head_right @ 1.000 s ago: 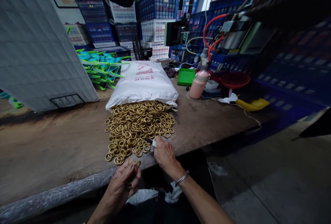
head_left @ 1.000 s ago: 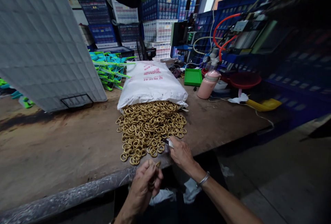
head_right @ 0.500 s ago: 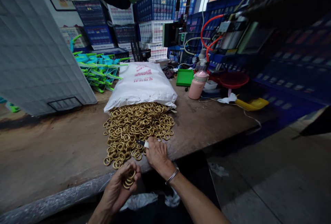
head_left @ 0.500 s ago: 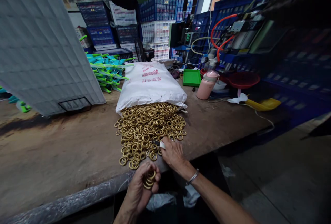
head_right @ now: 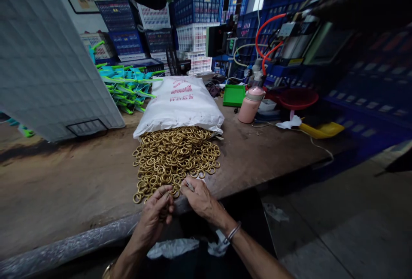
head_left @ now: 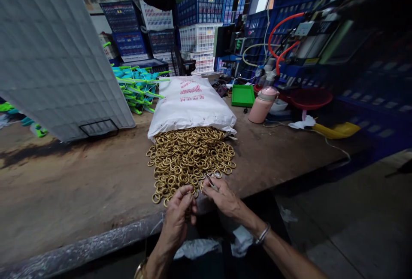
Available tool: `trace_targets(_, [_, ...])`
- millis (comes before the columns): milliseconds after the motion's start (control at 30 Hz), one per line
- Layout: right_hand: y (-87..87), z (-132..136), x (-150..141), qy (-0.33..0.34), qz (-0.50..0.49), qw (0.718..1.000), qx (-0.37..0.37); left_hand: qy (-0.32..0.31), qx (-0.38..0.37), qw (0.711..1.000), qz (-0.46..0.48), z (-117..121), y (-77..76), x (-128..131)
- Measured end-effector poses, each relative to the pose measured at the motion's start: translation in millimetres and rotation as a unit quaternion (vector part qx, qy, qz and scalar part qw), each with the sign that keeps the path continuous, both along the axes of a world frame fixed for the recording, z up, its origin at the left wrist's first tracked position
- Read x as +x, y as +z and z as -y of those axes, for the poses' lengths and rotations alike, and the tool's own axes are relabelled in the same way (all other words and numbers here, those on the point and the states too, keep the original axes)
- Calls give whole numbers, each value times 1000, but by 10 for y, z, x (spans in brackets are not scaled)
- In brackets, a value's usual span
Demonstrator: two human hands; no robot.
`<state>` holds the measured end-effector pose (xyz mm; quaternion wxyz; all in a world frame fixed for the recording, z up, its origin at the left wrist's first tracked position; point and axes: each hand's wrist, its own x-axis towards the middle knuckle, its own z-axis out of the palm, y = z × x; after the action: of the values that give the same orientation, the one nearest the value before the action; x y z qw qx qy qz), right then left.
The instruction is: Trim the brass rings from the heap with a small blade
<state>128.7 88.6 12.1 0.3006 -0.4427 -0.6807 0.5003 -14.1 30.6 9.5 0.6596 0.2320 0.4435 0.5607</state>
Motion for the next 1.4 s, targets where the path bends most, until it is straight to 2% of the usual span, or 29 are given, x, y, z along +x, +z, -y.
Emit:
trace_targets(133, [-10, 67, -26, 36, -62, 994, -87, -19, -17, 999, -46, 25, -19, 23])
trace_targets(267, [-25, 111, -52, 39, -72, 990, -113, -29, -21, 995, -89, 57, -33, 10])
trace_targets(367, [-12, 133, -65, 37, -53, 994, -92, -8, 26, 983, -181, 68, -30, -2])
trace_targets(467, [4, 138, -87, 32, -22, 998, -50, 32, 102, 949, -296, 76, -4, 0])
trace_targets(533, [7, 135, -109, 22, 1, 999, -36, 38, 132, 933, -334, 84, 22, 11])
trace_targets(600, [7, 135, -130, 12, 21, 999, -30, 24, 119, 942, -313, 94, 38, 25])
trace_targets(700, [20, 148, -152, -3, 54, 999, -9, -30, 32, 973, -225, 112, 25, 33])
trace_targets(767, [37, 160, -160, -5, 69, 998, 5, -57, -11, 981, -184, 122, -2, 24])
trace_targets(900, [53, 161, -172, 0, 49, 999, 1, -68, -16, 988, -140, 131, -27, -4])
trace_targets(1067, [41, 145, -185, -6, 8, 1000, 2, -63, -4, 995, -81, 133, 16, 5])
trace_targets(1200, [30, 169, -164, -22, 100, 993, 61, -48, -11, 995, -89, 140, 21, 14])
trace_targets(1300, [18, 214, -133, 13, 178, 976, 123, -40, -16, 994, -97, 132, 19, 8])
trace_targets(1400, [21, 259, -119, 53, 243, 957, 149, -38, -10, 994, -101, 107, 28, 8])
